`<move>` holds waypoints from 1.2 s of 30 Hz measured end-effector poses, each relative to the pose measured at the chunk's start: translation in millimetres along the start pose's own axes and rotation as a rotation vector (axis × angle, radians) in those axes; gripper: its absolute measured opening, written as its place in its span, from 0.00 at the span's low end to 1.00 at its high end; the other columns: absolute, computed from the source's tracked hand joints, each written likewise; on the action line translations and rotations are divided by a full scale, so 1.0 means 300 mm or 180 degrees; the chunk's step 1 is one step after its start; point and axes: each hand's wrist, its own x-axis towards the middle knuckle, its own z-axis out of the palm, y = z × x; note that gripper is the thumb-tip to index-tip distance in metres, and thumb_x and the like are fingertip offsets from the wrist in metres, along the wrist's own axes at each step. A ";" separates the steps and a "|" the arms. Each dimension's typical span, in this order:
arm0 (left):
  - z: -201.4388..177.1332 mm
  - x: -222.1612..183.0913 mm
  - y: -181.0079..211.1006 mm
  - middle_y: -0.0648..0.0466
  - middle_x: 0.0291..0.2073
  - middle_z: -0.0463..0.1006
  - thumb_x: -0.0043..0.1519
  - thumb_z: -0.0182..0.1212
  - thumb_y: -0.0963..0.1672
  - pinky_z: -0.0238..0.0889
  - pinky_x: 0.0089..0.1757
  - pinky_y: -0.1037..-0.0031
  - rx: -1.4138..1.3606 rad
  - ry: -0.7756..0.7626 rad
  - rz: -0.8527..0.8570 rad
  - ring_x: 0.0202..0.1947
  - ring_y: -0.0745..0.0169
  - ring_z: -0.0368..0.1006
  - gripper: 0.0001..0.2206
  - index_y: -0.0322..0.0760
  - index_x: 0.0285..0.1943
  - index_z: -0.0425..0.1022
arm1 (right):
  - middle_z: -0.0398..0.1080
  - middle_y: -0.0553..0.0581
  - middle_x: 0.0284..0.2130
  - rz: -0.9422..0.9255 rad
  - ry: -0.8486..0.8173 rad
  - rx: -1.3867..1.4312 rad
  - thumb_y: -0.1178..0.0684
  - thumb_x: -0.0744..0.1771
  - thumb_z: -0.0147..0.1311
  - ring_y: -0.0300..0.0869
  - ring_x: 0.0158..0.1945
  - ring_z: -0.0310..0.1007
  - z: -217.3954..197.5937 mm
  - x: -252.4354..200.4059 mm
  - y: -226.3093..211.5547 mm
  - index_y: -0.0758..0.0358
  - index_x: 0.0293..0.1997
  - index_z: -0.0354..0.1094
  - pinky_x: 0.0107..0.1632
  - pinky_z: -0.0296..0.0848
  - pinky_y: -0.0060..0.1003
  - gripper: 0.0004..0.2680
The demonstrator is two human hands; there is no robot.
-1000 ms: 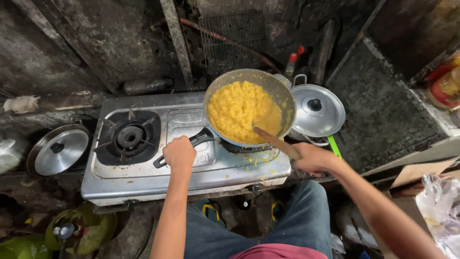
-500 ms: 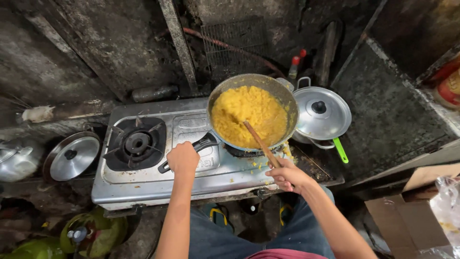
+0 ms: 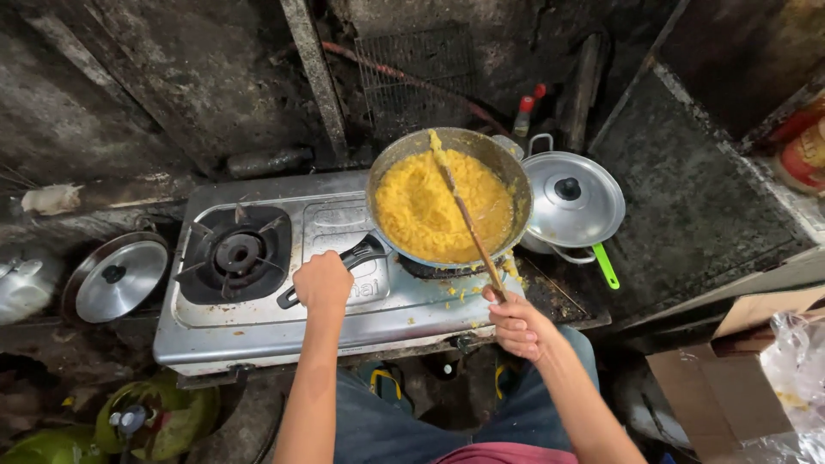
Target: Vigorously stirring a thick yellow mixture in a pan on a gas stove using a wooden spatula.
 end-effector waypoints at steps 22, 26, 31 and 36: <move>0.097 0.046 -0.037 0.48 0.27 0.83 0.57 0.62 0.42 0.70 0.33 0.64 0.0169 0.0538 0.0141 0.25 0.49 0.79 0.05 0.39 0.31 0.82 | 0.69 0.56 0.12 0.2650 0.2553 -0.7645 0.64 0.60 0.49 0.42 0.11 0.63 0.653 -0.110 -0.519 0.70 0.34 0.71 0.14 0.62 0.34 0.05; 0.089 0.042 -0.032 0.48 0.28 0.83 0.56 0.62 0.43 0.70 0.34 0.63 0.0157 0.0523 0.0135 0.27 0.48 0.80 0.05 0.39 0.32 0.82 | 0.67 0.51 0.15 0.2768 0.2057 -0.6665 0.64 0.61 0.54 0.39 0.10 0.61 0.552 -0.138 -0.503 0.67 0.45 0.64 0.11 0.59 0.31 0.10; 0.016 0.016 -0.014 0.44 0.32 0.85 0.62 0.55 0.39 0.73 0.45 0.55 0.0004 -0.0006 0.0070 0.40 0.42 0.83 0.09 0.34 0.42 0.83 | 0.58 0.61 0.08 0.1527 0.1904 -0.5455 0.63 0.59 0.52 0.43 0.04 0.57 0.473 -0.018 -0.227 0.77 0.37 0.69 0.08 0.55 0.37 0.08; 0.014 0.013 -0.015 0.45 0.33 0.85 0.62 0.53 0.40 0.72 0.45 0.54 0.0029 0.0022 0.0096 0.41 0.42 0.83 0.10 0.35 0.43 0.83 | 0.51 0.55 0.09 0.0757 0.1986 -0.3853 0.66 0.61 0.55 0.39 0.04 0.49 0.261 0.052 -0.092 0.80 0.47 0.64 0.08 0.51 0.31 0.13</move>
